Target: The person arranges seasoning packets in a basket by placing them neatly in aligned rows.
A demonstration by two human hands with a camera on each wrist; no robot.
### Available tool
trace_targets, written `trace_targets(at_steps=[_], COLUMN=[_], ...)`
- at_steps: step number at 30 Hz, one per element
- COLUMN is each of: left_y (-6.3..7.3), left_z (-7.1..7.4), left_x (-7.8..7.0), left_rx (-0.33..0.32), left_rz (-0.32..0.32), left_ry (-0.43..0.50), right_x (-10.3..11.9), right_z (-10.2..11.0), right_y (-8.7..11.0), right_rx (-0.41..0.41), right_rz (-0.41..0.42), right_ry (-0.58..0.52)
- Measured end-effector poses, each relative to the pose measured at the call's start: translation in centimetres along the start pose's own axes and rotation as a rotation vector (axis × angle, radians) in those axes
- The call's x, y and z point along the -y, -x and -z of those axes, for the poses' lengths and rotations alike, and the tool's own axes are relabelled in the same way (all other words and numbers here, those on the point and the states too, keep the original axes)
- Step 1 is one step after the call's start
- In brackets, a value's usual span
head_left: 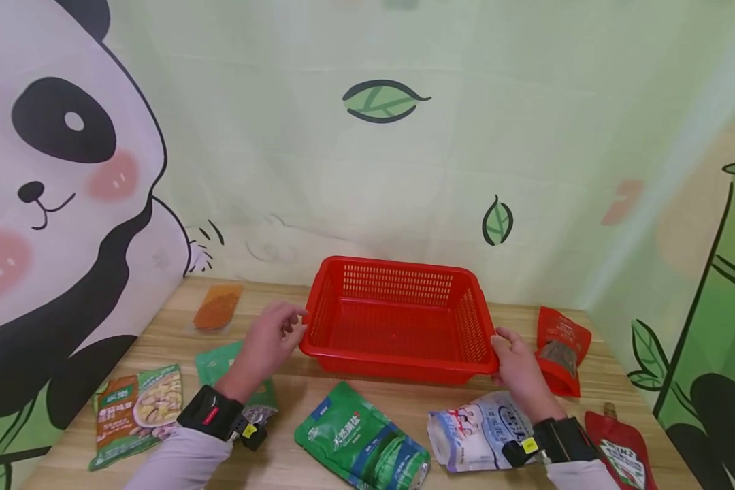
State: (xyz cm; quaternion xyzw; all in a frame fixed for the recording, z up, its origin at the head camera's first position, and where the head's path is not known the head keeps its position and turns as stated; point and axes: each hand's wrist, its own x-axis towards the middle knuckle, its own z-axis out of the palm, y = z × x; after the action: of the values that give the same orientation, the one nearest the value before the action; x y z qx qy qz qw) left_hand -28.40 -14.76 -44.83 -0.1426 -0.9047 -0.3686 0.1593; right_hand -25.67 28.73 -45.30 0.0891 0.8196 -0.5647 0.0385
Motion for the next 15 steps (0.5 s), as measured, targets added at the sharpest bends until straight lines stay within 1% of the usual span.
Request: trace_targets(at_steps=[2, 4, 5, 7, 9, 11, 13, 15], left_y=[0.1, 0.2, 0.3, 0.3, 0.4, 0.4, 0.4, 0.4], left_z=[-0.1, -0.3, -0.4, -0.8, -1.3, -1.8, -2.2, -2.7], left_x=[-0.5, -1.0, -1.2, -1.8, -2.3, -2.8, -3.3, -3.7], left_rx=[-0.017, -0.005, 0.008, 0.042, 0.077, 0.11, 0.136, 0.16], left_rz=[-0.117, -0.209, -0.247, -0.298, -0.328, -0.34, -0.329, -0.3], left_ry=[-0.04, -0.069, -0.091, -0.137, -0.169, -0.2, -0.21, -0.209], right_x=[-0.1, -0.1, -0.1, -0.1, -0.1, -0.2, -0.3, -0.4], right_z=[-0.1, -0.2, -0.2, -0.2, -0.2, -0.2, -0.2, -0.3], right_y=[0.0, 0.0, 0.0, 0.0, 0.0, -0.1, -0.1, -0.1], right_rx=[-0.011, -0.02, -0.022, -0.023, -0.022, -0.022, -0.023, -0.027], right_rz=[-0.012, -0.017, -0.017, -0.015, -0.017, -0.02, -0.025, -0.028], right_ry=[-0.012, -0.016, -0.019, -0.023, -0.025, -0.028, -0.03, -0.032])
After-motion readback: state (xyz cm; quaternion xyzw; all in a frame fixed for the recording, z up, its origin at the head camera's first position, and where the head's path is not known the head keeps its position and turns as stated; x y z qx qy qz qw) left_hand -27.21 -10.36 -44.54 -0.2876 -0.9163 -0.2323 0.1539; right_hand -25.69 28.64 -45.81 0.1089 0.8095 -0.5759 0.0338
